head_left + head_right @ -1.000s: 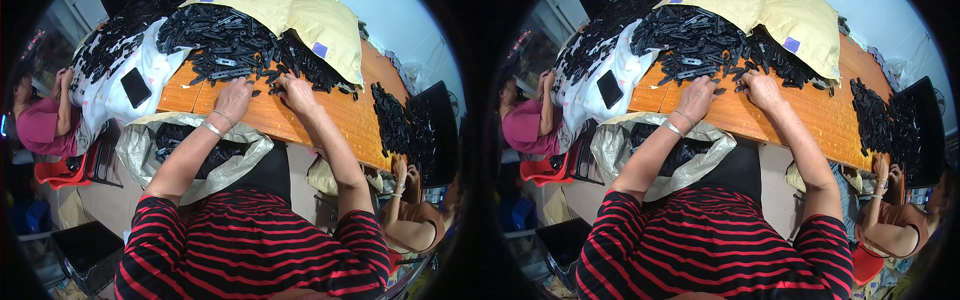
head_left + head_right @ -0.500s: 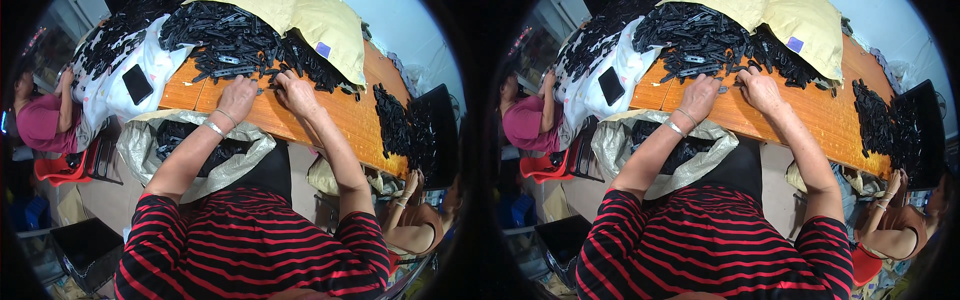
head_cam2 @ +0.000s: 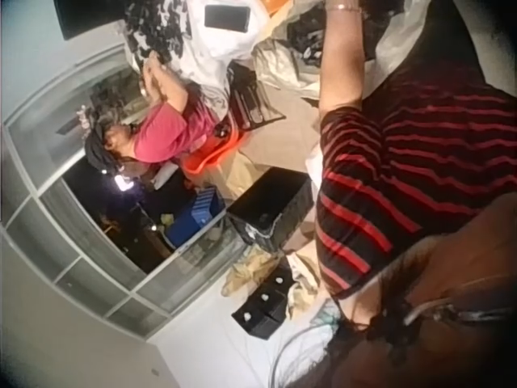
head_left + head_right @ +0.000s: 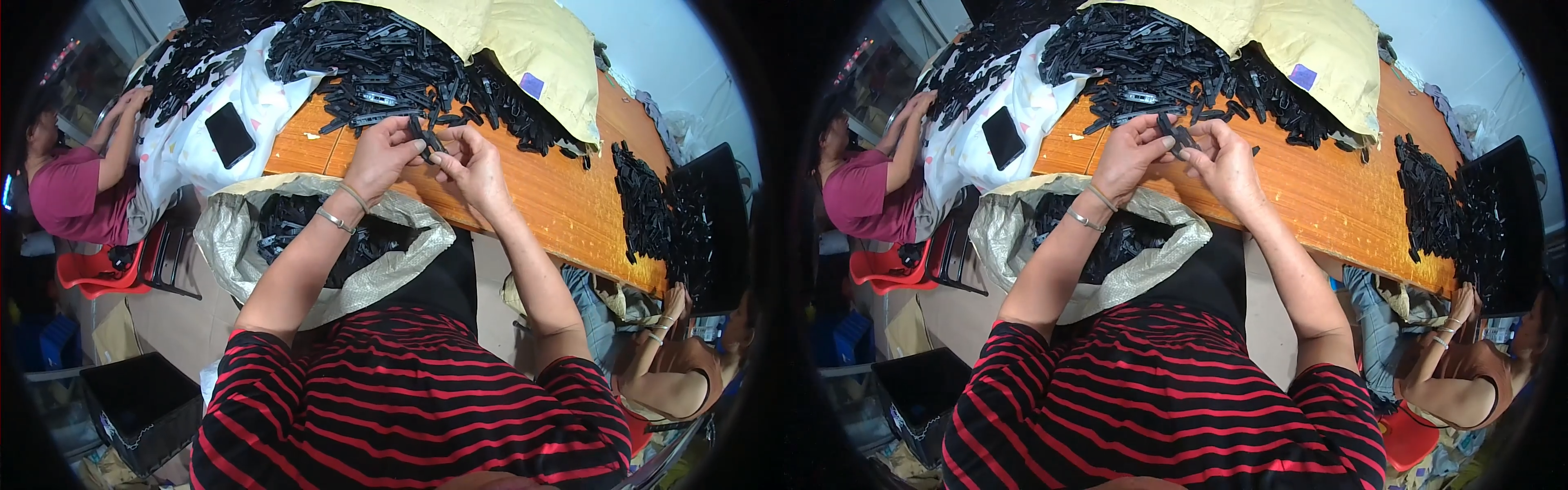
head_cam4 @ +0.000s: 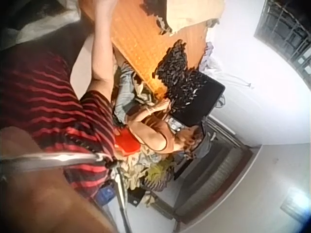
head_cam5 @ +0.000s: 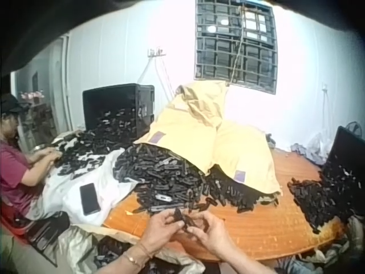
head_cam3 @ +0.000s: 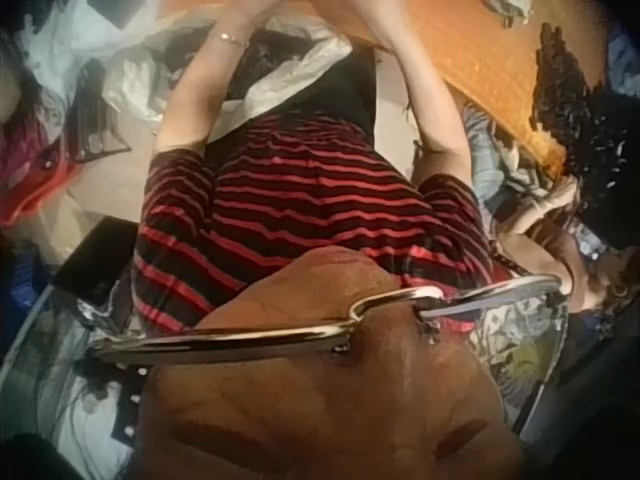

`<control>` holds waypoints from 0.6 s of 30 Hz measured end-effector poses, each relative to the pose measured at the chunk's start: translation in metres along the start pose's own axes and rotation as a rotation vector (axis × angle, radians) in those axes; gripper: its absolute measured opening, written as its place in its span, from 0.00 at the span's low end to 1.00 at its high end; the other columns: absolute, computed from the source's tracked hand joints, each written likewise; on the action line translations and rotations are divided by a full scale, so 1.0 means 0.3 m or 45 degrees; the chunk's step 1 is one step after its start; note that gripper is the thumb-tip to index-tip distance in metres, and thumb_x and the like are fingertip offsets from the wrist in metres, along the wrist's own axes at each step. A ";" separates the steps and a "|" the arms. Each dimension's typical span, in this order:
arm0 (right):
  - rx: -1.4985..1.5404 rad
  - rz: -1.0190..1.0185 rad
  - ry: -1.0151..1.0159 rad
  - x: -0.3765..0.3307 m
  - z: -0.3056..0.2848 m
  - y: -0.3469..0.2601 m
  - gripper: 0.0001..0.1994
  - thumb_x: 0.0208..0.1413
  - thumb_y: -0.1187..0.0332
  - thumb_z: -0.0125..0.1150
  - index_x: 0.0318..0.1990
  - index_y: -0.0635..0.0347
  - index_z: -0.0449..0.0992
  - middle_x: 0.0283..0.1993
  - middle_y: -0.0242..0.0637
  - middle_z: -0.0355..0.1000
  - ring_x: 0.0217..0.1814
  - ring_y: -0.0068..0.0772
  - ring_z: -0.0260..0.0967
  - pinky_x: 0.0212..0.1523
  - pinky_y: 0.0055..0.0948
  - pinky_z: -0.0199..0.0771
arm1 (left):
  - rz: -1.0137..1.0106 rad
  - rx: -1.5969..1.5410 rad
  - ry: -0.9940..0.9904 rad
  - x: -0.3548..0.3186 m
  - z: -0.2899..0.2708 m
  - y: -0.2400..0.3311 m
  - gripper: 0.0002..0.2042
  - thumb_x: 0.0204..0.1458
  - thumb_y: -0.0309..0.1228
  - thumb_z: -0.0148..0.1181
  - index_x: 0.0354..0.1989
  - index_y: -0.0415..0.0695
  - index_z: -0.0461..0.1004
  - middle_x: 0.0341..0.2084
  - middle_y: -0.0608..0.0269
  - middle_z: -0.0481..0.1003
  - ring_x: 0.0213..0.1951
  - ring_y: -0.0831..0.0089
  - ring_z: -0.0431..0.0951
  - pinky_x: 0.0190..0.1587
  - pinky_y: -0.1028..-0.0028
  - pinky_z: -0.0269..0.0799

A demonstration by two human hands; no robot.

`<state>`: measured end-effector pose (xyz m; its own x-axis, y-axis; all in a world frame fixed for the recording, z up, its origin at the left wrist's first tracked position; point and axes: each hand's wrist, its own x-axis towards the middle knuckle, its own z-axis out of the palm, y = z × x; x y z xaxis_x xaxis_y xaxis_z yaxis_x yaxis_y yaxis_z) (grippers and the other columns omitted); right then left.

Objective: Sorting and inspecting small black plastic components on a workbench in a manufacturing environment.

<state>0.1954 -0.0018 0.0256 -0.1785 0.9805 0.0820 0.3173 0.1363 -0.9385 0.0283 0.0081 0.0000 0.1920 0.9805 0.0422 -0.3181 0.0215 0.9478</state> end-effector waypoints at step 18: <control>-0.244 -0.422 0.267 -0.015 0.048 -0.002 0.08 0.50 0.73 0.65 0.37 0.64 0.77 0.31 0.38 0.70 0.22 0.24 0.69 0.27 0.25 0.70 | 0.070 -0.030 0.022 -0.031 -0.007 0.000 0.10 0.53 0.20 0.59 0.43 0.39 0.72 0.35 0.66 0.75 0.36 0.81 0.75 0.39 0.82 0.74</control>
<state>0.1826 -0.0082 0.0208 -0.1130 0.8843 0.4530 0.4452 0.4526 -0.7726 0.0245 -0.0008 -0.0012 0.1578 0.9835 0.0886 -0.3498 -0.0282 0.9364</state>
